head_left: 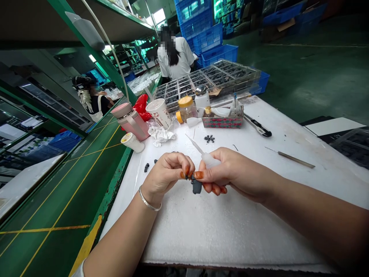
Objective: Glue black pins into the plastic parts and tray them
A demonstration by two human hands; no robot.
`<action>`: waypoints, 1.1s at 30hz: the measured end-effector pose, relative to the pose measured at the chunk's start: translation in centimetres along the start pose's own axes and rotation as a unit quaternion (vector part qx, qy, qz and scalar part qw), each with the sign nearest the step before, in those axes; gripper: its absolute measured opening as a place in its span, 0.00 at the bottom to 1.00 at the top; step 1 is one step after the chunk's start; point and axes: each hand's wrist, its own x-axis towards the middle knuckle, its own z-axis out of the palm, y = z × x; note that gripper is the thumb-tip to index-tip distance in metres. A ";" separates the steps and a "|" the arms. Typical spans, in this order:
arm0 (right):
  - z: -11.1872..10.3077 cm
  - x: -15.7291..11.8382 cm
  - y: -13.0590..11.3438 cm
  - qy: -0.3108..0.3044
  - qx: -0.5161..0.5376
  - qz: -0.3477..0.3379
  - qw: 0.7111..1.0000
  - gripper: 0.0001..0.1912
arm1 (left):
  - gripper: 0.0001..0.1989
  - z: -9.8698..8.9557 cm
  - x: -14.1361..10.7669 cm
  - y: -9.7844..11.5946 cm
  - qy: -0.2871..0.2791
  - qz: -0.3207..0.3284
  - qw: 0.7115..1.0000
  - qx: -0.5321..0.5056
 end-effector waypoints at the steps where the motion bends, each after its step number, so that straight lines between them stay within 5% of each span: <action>1: 0.0 0.0 0.0 -0.003 -0.003 -0.003 1.000 0.10 | 0.08 0.0 0.0 0.0 -0.004 -0.001 1.000 0.003; 13: -0.7 0.3 0.9 -0.010 0.072 0.037 0.997 0.05 | 0.04 0.3 -0.5 1.4 0.016 0.050 0.981 0.185; 21: -0.6 0.6 0.9 -0.034 0.063 0.025 0.997 0.09 | 0.05 0.4 -0.3 1.1 0.012 0.090 0.979 0.181; 30: -1.4 0.9 0.6 0.064 -0.001 -0.074 0.995 0.12 | 0.04 0.3 0.1 0.6 0.137 0.060 0.977 0.150; 33: -1.7 1.1 0.7 0.095 -0.046 -0.111 0.988 0.12 | 0.09 0.5 0.1 0.6 0.131 0.029 0.982 0.136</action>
